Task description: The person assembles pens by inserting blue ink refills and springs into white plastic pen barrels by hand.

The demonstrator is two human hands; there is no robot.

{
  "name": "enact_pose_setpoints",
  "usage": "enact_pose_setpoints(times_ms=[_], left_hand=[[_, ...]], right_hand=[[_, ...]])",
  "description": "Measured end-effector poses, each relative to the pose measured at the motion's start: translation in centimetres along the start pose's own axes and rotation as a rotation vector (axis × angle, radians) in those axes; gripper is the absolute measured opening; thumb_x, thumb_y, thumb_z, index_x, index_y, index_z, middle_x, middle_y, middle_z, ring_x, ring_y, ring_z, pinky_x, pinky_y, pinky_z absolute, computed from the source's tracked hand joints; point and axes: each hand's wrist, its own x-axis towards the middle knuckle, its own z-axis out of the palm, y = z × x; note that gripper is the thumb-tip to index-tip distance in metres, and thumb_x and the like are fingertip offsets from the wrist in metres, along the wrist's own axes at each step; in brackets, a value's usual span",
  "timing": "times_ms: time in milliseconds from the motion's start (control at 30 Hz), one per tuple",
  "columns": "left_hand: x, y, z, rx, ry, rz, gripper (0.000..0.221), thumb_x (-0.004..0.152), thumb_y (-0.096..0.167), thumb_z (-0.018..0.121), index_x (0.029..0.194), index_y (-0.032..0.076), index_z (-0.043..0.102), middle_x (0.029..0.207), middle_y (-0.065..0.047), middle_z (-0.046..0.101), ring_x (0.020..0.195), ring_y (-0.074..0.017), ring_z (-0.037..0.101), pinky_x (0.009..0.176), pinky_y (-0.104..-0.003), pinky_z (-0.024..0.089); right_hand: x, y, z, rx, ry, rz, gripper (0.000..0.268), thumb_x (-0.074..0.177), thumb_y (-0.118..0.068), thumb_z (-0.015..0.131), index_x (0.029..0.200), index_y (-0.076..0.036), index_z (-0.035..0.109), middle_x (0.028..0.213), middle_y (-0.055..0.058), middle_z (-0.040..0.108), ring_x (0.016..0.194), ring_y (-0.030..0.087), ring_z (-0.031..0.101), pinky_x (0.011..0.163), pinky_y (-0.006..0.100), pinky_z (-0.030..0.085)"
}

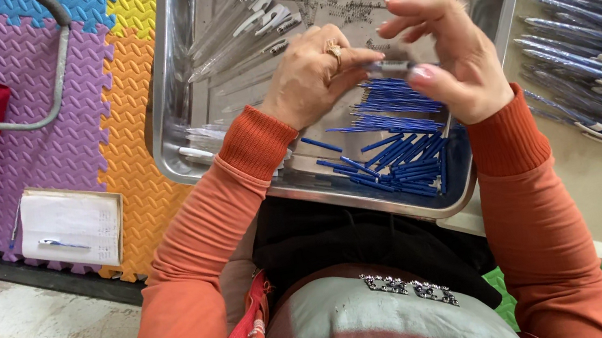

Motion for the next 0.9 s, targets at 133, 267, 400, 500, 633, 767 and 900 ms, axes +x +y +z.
enact_pose_setpoints(times_ms=[133, 267, 400, 500, 633, 767, 900], left_hand=[[0.6, 0.9, -0.4, -0.126, 0.019, -0.081, 0.025, 0.103, 0.024, 0.077, 0.127, 0.02, 0.076, 0.094, -0.001, 0.064, 0.086, -0.0184, 0.055, 0.076, -0.035, 0.046], [1.1, 1.0, -3.6, -0.196, 0.216, -0.16, 0.032, 0.102, 0.001, 0.077, 0.129, 0.017, 0.071, 0.113, -0.007, 0.071, 0.096, -0.0203, 0.068, 0.079, -0.029, 0.063], [0.4, -0.9, -6.8, 0.041, 0.393, -0.335, 0.019, 0.112, 0.032, 0.053, 0.119, 0.015, 0.059, 0.095, -0.003, 0.072, 0.086, -0.0187, 0.072, 0.073, -0.033, 0.054], [-0.3, -2.4, -6.6, 0.059, 0.292, -0.469, 0.015, 0.109, 0.026, 0.056, 0.109, 0.011, 0.059, 0.088, -0.002, 0.062, 0.071, -0.0151, 0.056, 0.061, -0.03, 0.044], [0.0, -1.4, -6.3, 0.13, -0.02, -0.621, 0.012, 0.098, 0.024, 0.079, 0.095, 0.018, 0.069, 0.073, 0.003, 0.063, 0.063, -0.0109, 0.057, 0.051, -0.029, 0.048], [-0.5, -2.0, -5.9, 0.183, 0.051, -0.524, 0.013, 0.096, 0.023, 0.08, 0.096, 0.013, 0.071, 0.088, -0.004, 0.067, 0.072, -0.0182, 0.063, 0.06, -0.035, 0.054], [0.1, -2.8, -6.1, 0.221, 0.211, -0.409, 0.019, 0.1, 0.026, 0.078, 0.095, 0.013, 0.065, 0.082, -0.004, 0.061, 0.068, -0.0186, 0.06, 0.059, -0.036, 0.049]], right_hand=[[0.6, 0.6, -0.3, 0.041, 0.048, 0.107, 0.093, 0.11, -0.073, 0.028, 0.144, 0.009, 0.052, 0.123, 0.024, 0.066, 0.112, 0.031, 0.069, 0.097, 0.04, 0.059], [0.0, 1.2, -0.5, -0.001, 0.246, 0.235, 0.067, 0.114, -0.058, 0.042, 0.134, 0.001, 0.065, 0.107, 0.015, 0.074, 0.096, 0.022, 0.072, 0.085, 0.031, 0.057], [0.2, 1.7, 0.0, -0.35, 0.015, 0.35, 0.017, 0.108, -0.011, 0.073, 0.122, -0.002, 0.075, 0.096, 0.009, 0.072, 0.078, 0.016, 0.064, 0.064, 0.029, 0.053], [0.4, 1.8, 0.5, -0.444, -0.133, 0.392, 0.012, 0.105, -0.013, 0.074, 0.112, -0.004, 0.079, 0.088, 0.007, 0.071, 0.068, 0.015, 0.057, 0.06, 0.029, 0.049], [0.3, 1.8, 0.4, -0.447, -0.122, 0.439, 0.012, 0.105, -0.016, 0.075, 0.112, -0.008, 0.08, 0.089, 0.005, 0.071, 0.074, 0.014, 0.058, 0.065, 0.03, 0.05], [0.2, 2.0, 0.4, -0.467, -0.155, 0.435, 0.013, 0.104, -0.018, 0.074, 0.11, -0.009, 0.08, 0.087, 0.004, 0.069, 0.073, 0.016, 0.056, 0.065, 0.032, 0.047], [0.0, 2.8, -0.2, -0.463, -0.113, 0.329, 0.01, 0.103, -0.01, 0.079, 0.112, -0.005, 0.081, 0.096, 0.007, 0.074, 0.08, 0.017, 0.063, 0.073, 0.031, 0.053]])
